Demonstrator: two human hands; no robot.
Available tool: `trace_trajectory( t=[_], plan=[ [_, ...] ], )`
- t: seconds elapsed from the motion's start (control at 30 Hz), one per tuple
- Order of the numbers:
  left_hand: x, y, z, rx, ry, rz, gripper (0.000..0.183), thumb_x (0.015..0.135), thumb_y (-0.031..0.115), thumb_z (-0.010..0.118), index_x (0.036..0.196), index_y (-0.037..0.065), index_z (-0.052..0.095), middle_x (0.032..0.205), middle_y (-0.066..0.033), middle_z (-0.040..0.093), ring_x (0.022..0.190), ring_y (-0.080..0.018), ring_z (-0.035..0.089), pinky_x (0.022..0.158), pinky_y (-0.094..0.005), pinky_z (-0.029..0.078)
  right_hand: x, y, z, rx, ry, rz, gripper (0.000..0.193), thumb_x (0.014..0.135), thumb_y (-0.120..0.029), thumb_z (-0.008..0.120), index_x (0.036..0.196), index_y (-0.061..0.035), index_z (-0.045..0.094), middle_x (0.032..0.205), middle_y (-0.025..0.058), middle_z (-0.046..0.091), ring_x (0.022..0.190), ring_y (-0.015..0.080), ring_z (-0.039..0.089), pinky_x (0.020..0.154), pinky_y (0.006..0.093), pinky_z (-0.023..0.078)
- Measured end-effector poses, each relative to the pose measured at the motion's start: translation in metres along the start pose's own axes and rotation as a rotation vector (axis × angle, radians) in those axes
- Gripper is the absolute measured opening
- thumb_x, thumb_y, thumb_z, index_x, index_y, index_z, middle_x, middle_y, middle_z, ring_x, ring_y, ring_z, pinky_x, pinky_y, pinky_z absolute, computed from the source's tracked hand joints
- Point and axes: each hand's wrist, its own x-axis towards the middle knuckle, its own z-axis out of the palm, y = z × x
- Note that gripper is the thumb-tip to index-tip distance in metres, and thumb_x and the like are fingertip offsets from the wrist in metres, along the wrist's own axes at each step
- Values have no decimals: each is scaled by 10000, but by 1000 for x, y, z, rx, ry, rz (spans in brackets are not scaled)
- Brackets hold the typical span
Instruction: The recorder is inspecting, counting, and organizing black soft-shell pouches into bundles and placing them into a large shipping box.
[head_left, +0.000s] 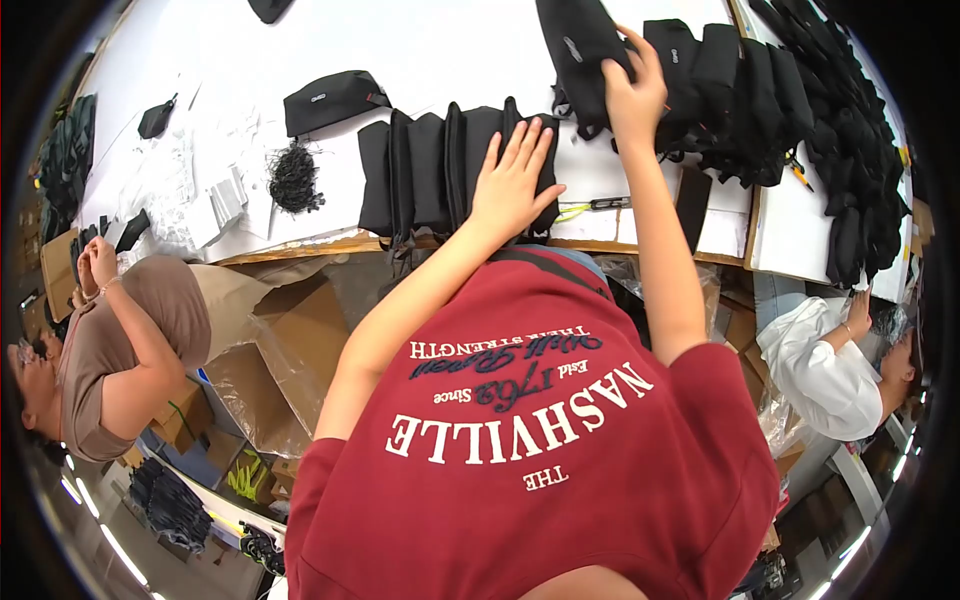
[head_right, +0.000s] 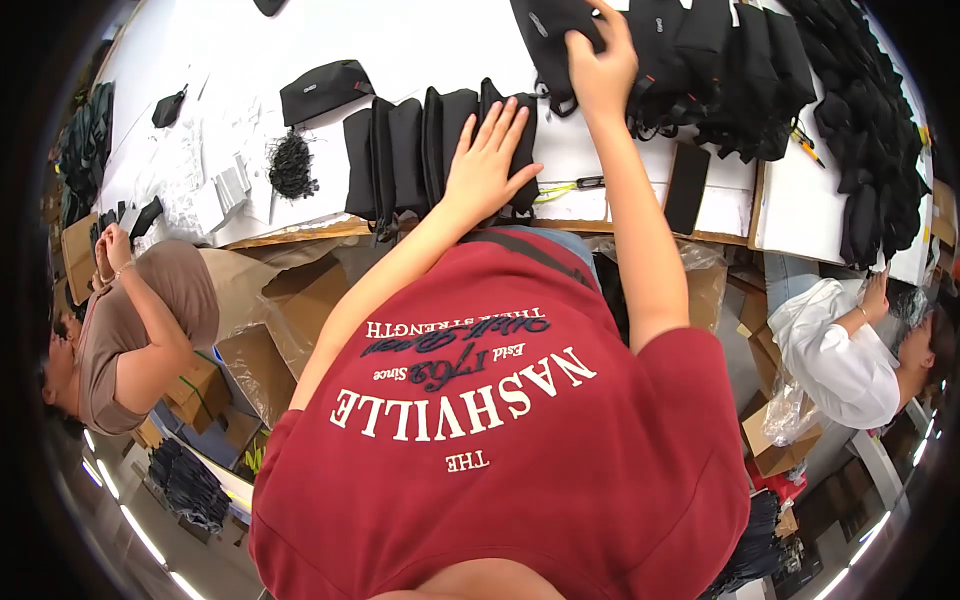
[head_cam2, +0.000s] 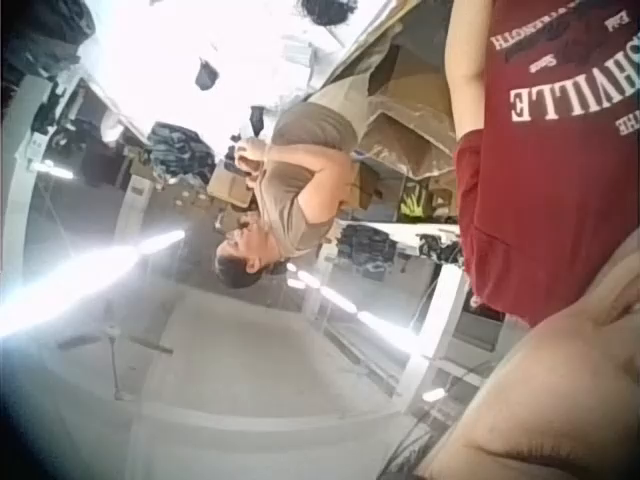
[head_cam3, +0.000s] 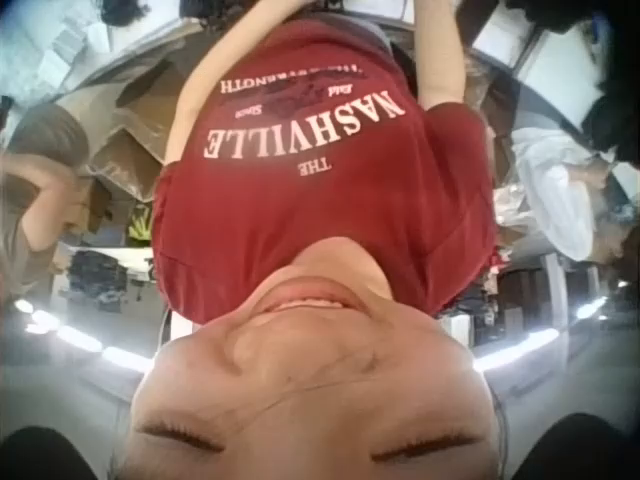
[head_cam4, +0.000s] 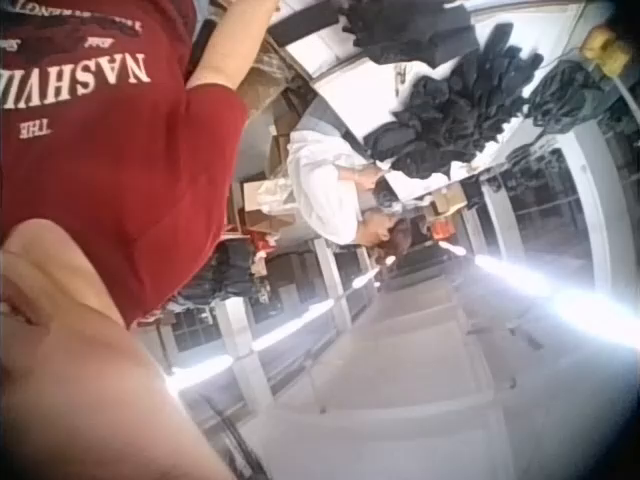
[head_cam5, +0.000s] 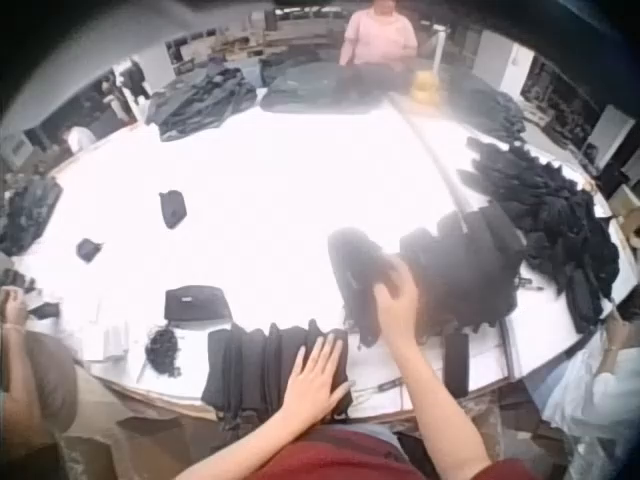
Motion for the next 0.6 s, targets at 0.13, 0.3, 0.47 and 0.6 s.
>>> trace_trajectory(
  t=[0.13, 0.3, 0.47, 0.6],
  plan=[
    [3, 0, -1, 10, -9, 3, 739, 874, 466, 550, 1445, 67, 303, 1499, -117, 290, 1395, -252, 248, 1131, -451, 173, -76, 0, -70, 492, 209, 551, 561, 741, 1, 431, 1288, -81, 523, 1178, 94, 587, 1005, 174, 592, 859, 275, 484],
    [9, -3, -10, -25, 70, -51, 661, 884, 390, 572, 1397, 34, 358, 1481, -133, 299, 1370, -312, 255, 1114, -451, 191, -135, 30, -53, 504, 21, 1038, 592, 749, -42, 438, 1330, -142, 485, 1146, 113, 575, 930, 199, 593, 815, 284, 494],
    [8, -6, -23, 51, 48, -29, 500, 856, 353, 614, 1220, 24, 521, 1474, -128, 301, 1366, -318, 248, 1105, -466, 196, -157, 73, -35, -343, -95, 545, 447, 876, -131, 492, 1318, -82, 447, 1081, 183, 594, 935, 239, 589, 834, 329, 468],
    [9, -4, -15, 113, 25, -44, 411, 854, 407, 616, 982, 17, 601, 1482, -115, 297, 1383, -319, 214, 1113, -502, 147, -167, 69, -40, -215, -148, 510, 498, 921, -257, 535, 1369, -86, 400, 1120, 215, 602, 962, 268, 611, 872, 341, 461]
  ],
)
